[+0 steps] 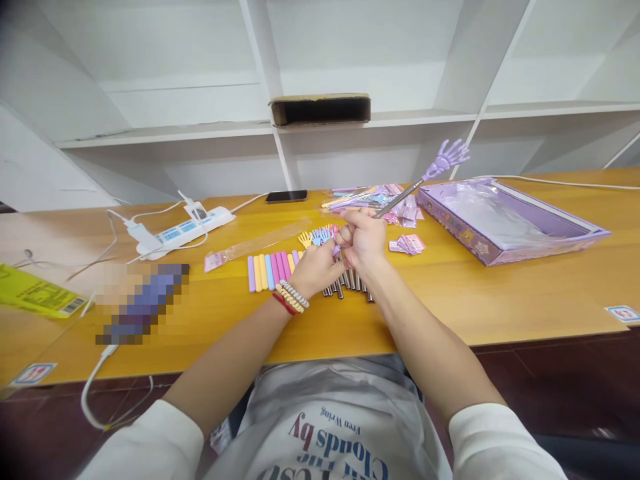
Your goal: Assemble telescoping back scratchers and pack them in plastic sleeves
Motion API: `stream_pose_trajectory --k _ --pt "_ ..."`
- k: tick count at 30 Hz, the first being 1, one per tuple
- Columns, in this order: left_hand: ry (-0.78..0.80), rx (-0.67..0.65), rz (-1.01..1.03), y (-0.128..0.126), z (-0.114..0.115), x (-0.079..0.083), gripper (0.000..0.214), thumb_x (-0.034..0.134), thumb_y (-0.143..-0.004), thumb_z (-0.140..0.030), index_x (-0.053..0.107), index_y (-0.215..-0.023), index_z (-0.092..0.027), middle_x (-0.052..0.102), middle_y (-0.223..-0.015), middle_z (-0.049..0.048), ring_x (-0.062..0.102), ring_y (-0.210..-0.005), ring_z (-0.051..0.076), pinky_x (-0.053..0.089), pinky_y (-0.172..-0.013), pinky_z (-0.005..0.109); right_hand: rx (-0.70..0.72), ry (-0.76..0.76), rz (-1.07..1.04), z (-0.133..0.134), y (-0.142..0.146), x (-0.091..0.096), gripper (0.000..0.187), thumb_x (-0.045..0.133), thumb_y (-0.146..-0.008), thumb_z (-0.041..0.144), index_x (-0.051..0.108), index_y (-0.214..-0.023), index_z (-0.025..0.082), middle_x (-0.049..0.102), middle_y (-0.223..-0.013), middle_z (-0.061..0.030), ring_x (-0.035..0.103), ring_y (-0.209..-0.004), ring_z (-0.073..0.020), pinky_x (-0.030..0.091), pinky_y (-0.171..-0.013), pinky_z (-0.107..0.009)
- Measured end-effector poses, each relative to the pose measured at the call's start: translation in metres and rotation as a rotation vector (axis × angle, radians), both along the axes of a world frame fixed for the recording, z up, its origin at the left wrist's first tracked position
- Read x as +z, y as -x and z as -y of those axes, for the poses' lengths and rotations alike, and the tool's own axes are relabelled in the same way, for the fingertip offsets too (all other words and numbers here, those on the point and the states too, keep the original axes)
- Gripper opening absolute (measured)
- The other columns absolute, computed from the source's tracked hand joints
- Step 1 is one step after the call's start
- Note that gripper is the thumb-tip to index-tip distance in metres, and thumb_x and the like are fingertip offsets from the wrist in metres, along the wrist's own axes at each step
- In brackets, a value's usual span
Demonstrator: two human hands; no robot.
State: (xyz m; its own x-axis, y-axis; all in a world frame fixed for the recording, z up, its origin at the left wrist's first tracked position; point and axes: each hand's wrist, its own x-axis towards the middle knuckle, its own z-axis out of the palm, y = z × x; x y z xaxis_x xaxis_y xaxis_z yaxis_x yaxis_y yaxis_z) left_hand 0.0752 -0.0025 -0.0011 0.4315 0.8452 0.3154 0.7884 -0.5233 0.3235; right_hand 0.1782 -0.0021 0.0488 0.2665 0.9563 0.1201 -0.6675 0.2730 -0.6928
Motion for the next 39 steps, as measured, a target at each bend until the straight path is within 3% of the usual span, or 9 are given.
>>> stream_pose_trajectory --k 6,14,19,22,24,28,35,39 --pt "0.020 0.088 -0.006 -0.003 0.002 0.004 0.064 0.040 -0.074 -0.074 0.061 -0.087 -0.015 0.062 -0.069 0.0101 0.062 -0.071 0.026 0.039 -0.058 0.030 -0.023 -0.012 -0.018 0.002 -0.005 0.006 0.051 0.058 -0.058 0.004 0.009 -0.059 0.020 0.012 -0.038 0.0116 0.010 -0.030 -0.0018 0.009 -0.033 -0.021" --pt "0.039 0.149 -0.015 0.002 -0.001 0.005 0.070 0.037 -0.064 -0.083 0.059 -0.066 -0.017 0.058 -0.061 0.0102 0.060 -0.065 0.026 0.035 -0.052 0.030 0.026 0.003 -0.059 -0.008 -0.013 -0.003 0.046 0.058 -0.059 0.008 0.013 -0.056 0.019 0.010 -0.039 0.0106 0.010 -0.030 -0.0023 0.012 -0.032 -0.020" --pt "0.015 0.112 0.028 0.010 -0.003 0.005 0.071 0.043 -0.060 -0.084 0.057 -0.084 -0.018 0.060 -0.067 0.0073 0.060 -0.066 0.025 0.036 -0.053 0.029 0.185 -0.190 -0.069 -0.010 -0.017 -0.012 0.043 0.061 -0.061 0.012 0.019 -0.053 0.017 0.022 -0.041 0.0077 0.027 -0.035 -0.0042 0.027 -0.038 -0.021" --pt "0.033 0.014 0.090 0.015 -0.005 0.003 0.065 0.047 -0.067 -0.076 0.054 -0.095 -0.017 0.063 -0.079 0.0077 0.060 -0.072 0.024 0.039 -0.055 0.030 0.251 -0.214 -0.051 -0.011 -0.014 -0.018 0.029 0.061 -0.063 0.017 0.033 -0.057 0.019 0.035 -0.048 0.0059 0.041 -0.045 -0.0073 0.040 -0.050 -0.025" --pt "0.040 -0.086 0.137 0.017 -0.007 0.003 0.059 0.049 -0.073 -0.069 0.051 -0.100 -0.016 0.063 -0.089 0.0090 0.060 -0.079 0.024 0.042 -0.060 0.030 0.294 -0.203 -0.042 -0.012 -0.012 -0.021 0.023 0.062 -0.063 0.019 0.039 -0.062 0.019 0.038 -0.051 0.0056 0.044 -0.049 -0.0080 0.042 -0.054 -0.026" --pt "0.049 -0.170 0.135 0.020 -0.007 0.005 0.055 0.045 -0.078 -0.065 0.050 -0.103 -0.016 0.062 -0.098 0.0098 0.059 -0.087 0.025 0.044 -0.067 0.032 0.335 -0.224 -0.035 -0.009 -0.010 -0.022 0.036 0.063 -0.063 0.019 0.029 -0.054 0.017 0.029 -0.045 0.0068 0.034 -0.042 -0.0056 0.035 -0.047 -0.023" --pt "0.038 0.147 -0.032 0.012 0.001 0.006 0.060 0.039 -0.074 -0.073 0.062 -0.080 -0.018 0.063 -0.070 0.0091 0.062 -0.073 0.026 0.041 -0.060 0.032 0.247 -0.095 0.030 -0.005 -0.004 -0.021 0.051 0.064 -0.059 0.017 0.014 -0.050 0.017 0.014 -0.037 0.0088 0.016 -0.033 -0.0031 0.021 -0.036 -0.021" --pt "0.033 0.199 0.028 0.007 0.001 0.006 0.066 0.035 -0.068 -0.080 0.057 -0.057 -0.019 0.058 -0.059 0.0091 0.060 -0.062 0.024 0.035 -0.050 0.030 0.120 -0.090 0.001 -0.004 -0.011 -0.014 0.049 0.062 -0.058 0.013 0.013 -0.051 0.018 0.012 -0.038 0.0094 0.012 -0.033 -0.0031 0.016 -0.035 -0.022"
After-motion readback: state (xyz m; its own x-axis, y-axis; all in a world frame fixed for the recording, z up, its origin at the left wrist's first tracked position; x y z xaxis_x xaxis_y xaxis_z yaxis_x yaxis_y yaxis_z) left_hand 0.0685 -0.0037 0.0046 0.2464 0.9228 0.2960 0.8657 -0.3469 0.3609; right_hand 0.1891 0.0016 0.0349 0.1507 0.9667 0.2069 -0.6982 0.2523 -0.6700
